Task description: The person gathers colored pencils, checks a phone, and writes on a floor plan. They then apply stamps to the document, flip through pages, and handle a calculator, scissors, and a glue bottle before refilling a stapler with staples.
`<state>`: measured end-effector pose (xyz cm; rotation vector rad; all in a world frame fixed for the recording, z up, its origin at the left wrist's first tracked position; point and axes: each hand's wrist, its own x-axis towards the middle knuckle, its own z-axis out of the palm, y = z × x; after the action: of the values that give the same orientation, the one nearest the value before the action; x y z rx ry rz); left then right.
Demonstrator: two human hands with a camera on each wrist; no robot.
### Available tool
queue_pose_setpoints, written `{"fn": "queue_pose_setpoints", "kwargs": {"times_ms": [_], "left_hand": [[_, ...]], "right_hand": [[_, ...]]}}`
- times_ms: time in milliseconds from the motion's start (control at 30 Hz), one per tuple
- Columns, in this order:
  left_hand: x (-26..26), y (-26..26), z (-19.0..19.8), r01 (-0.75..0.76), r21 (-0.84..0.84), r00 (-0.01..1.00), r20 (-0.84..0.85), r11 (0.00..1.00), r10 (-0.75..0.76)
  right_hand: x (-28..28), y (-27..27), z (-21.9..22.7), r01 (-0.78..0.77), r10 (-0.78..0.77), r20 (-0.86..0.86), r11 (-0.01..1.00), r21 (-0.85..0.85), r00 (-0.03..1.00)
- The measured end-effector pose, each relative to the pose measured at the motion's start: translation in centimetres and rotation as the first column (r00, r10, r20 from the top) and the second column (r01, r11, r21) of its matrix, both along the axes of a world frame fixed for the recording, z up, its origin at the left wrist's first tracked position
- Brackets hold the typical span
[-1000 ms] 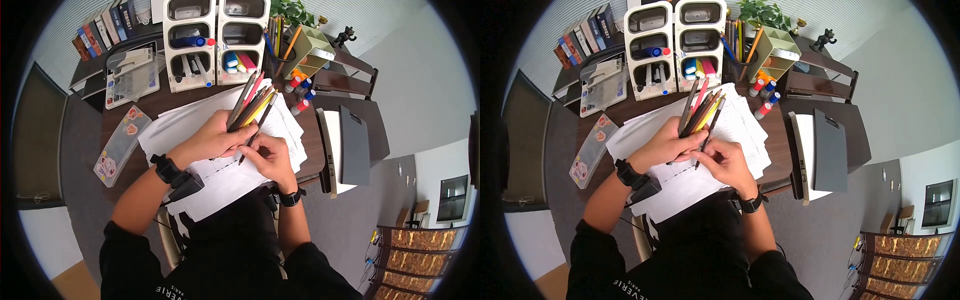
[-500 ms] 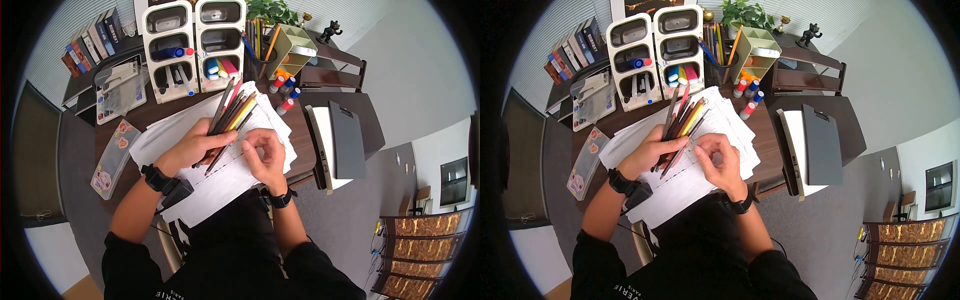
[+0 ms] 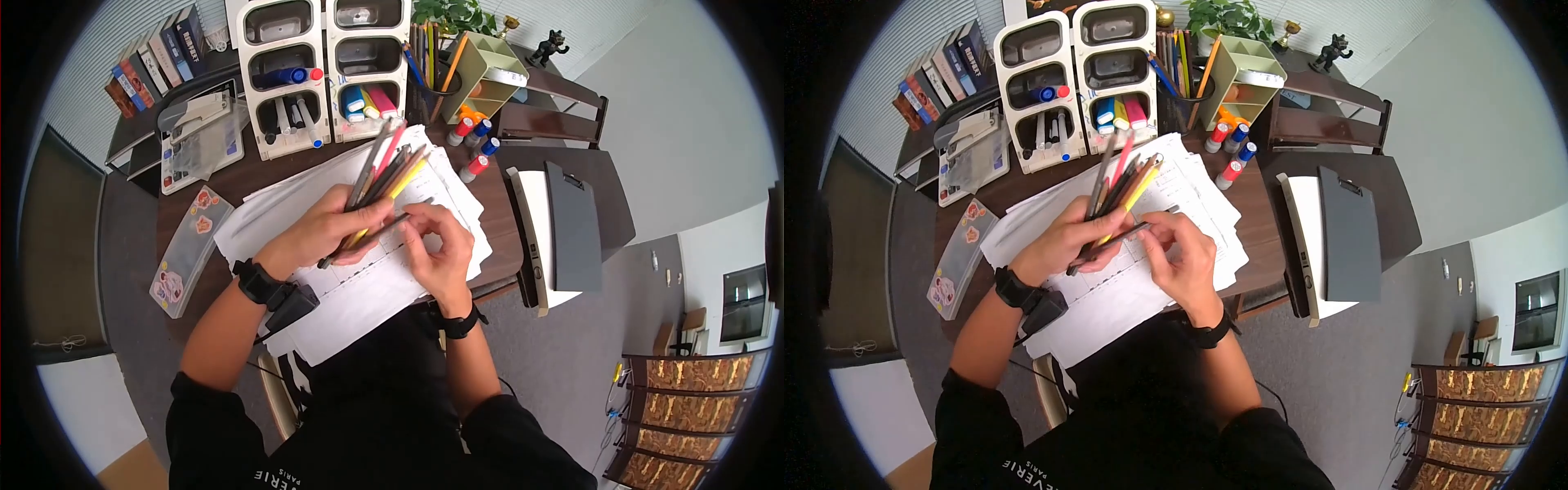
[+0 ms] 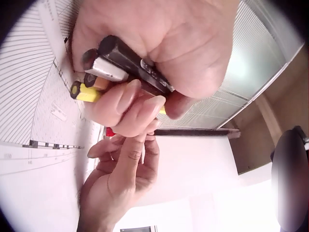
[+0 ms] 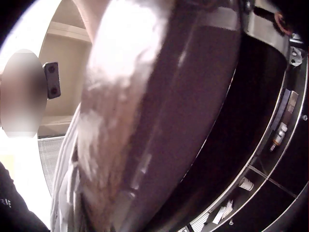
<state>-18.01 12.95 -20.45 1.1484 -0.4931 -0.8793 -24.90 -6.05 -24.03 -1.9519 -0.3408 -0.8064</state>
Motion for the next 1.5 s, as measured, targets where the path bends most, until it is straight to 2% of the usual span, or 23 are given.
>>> {"fn": "queue_pose_setpoints", "kwargs": {"times_ms": [33, 100, 200, 300, 367, 500, 567, 633, 700, 767, 800, 833, 867, 900, 1000, 1033, 1100, 1167, 1200, 1233, 1300, 1400, 1500], "left_hand": [[-0.1, 0.0, 0.1, -0.001, 0.004, 1.000, -0.006, 1.000, 0.001], [0.1, 0.1, 0.2, -0.106, -0.040, 0.994, -0.016, 0.994, 0.105], [0.2, 0.5, 0.5, -0.182, -0.050, 0.983, 0.013, 0.982, 0.183], [0.2, 0.6, 0.9, -0.245, -0.049, 0.966, 0.070, 0.968, 0.248], [0.3, 0.6, 0.6, -0.181, -0.028, 0.956, 0.231, 0.983, 0.183], [0.0, 0.1, -0.1, -0.180, -0.005, 0.935, 0.309, 0.984, 0.173], [-0.2, -0.1, -0.3, -0.155, 0.039, 0.966, 0.217, 0.987, 0.143], [-0.3, -0.1, 0.1, -0.182, 0.017, 0.962, 0.212, 0.983, 0.174], [-0.3, 0.3, 0.8, -0.293, -0.016, 0.956, 0.031, 0.956, 0.293], [0.4, 1.0, 0.7, -0.300, -0.118, 0.951, 0.046, 0.947, 0.307], [0.8, 1.0, 0.3, -0.306, -0.205, 0.950, 0.006, 0.930, 0.314], [1.2, 1.0, -0.1, -0.312, -0.289, 0.948, -0.036, 0.905, 0.316], [1.7, 1.4, -0.2, -0.292, -0.285, 0.953, -0.003, 0.913, 0.303], [1.7, 1.4, -0.2, -0.287, -0.287, 0.954, 0.000, 0.914, 0.300], [1.8, 1.1, 0.2, -0.318, -0.317, 0.945, -0.031, 0.893, 0.326], [1.6, 0.9, 0.4, -0.309, -0.327, 0.947, -0.022, 0.893, 0.320], [0.9, 0.8, 1.0, -0.431, -0.228, 0.901, -0.054, 0.873, 0.430], [1.6, 1.3, 0.5, -0.418, -0.245, 0.907, -0.054, 0.875, 0.418], [1.5, 1.2, 0.5, -0.453, -0.248, 0.887, -0.024, 0.857, 0.462], [1.4, 1.1, 0.6, -0.483, -0.256, 0.865, 0.007, 0.837, 0.501], [1.5, 1.2, 0.6, -0.467, -0.257, 0.869, 0.045, 0.846, 0.493], [1.3, 0.9, 0.5, -0.429, -0.285, 0.892, 0.016, 0.857, 0.452], [1.3, 1.1, 0.4, -0.358, -0.240, 0.929, 0.005, 0.902, 0.370]], "right_hand": [[-0.2, 0.0, -0.3, 0.040, -0.039, -0.043, 0.999, 0.027, 0.998], [0.0, 0.0, -0.9, 0.078, -0.070, -0.056, 0.986, 0.145, 0.996], [-0.1, -0.2, -1.0, 0.079, -0.072, -0.054, 0.986, 0.150, 0.996], [0.0, -0.1, -0.8, 0.025, -0.024, -0.008, 0.993, 0.111, 1.000], [-0.2, 0.2, -0.4, -0.039, 0.039, -0.013, 0.999, 0.026, 0.999], [-0.2, 0.2, 0.0, -0.092, 0.090, -0.029, 0.992, -0.086, 0.996], [-0.2, 0.0, -0.1, -0.122, 0.120, -0.019, 0.984, -0.130, 0.993], [-0.4, 0.1, 0.2, -0.138, 0.136, -0.020, 0.981, -0.134, 0.990], [-0.5, 0.0, 0.5, -0.154, 0.153, -0.018, 0.977, -0.146, 0.988], [-0.6, 0.0, 0.8, -0.105, 0.104, -0.021, 0.990, -0.095, 0.994], [-0.5, 0.0, 0.7, -0.106, 0.105, -0.017, 0.990, -0.094, 0.994], [-0.5, 0.0, 0.5, -0.039, 0.039, 0.010, 0.997, -0.063, 0.999], [-0.6, -0.1, 0.2, 0.030, -0.029, 0.034, 0.999, -0.030, 0.999], [-0.7, -0.2, -0.1, 0.034, -0.033, 0.037, 0.999, -0.032, 0.999], [-1.1, -0.8, -0.8, 0.187, -0.197, 0.024, 0.956, 0.225, 0.980], [-1.2, -1.4, -0.9, 0.190, -0.203, 0.037, 0.957, 0.221, 0.978], [-1.1, -3.5, -0.7, 0.235, -0.260, 0.030, 0.910, 0.342, 0.965], [-1.0, -5.6, 1.2, 0.262, -0.258, -0.059, 0.902, 0.344, 0.964], [-0.9, -6.6, 2.2, 0.266, -0.236, -0.126, 0.898, 0.351, 0.964], [-0.6, -7.6, 2.8, 0.315, -0.274, -0.179, 0.910, 0.269, 0.945], [0.5, -10.2, 2.9, 0.302, -0.225, -0.350, 0.935, 0.185, 0.909], [2.5, -11.5, 3.2, 0.187, -0.159, -0.407, 0.982, 0.028, 0.899], [4.3, -11.6, 3.1, 0.099, -0.089, -0.455, 0.995, -0.002, 0.886]]}}
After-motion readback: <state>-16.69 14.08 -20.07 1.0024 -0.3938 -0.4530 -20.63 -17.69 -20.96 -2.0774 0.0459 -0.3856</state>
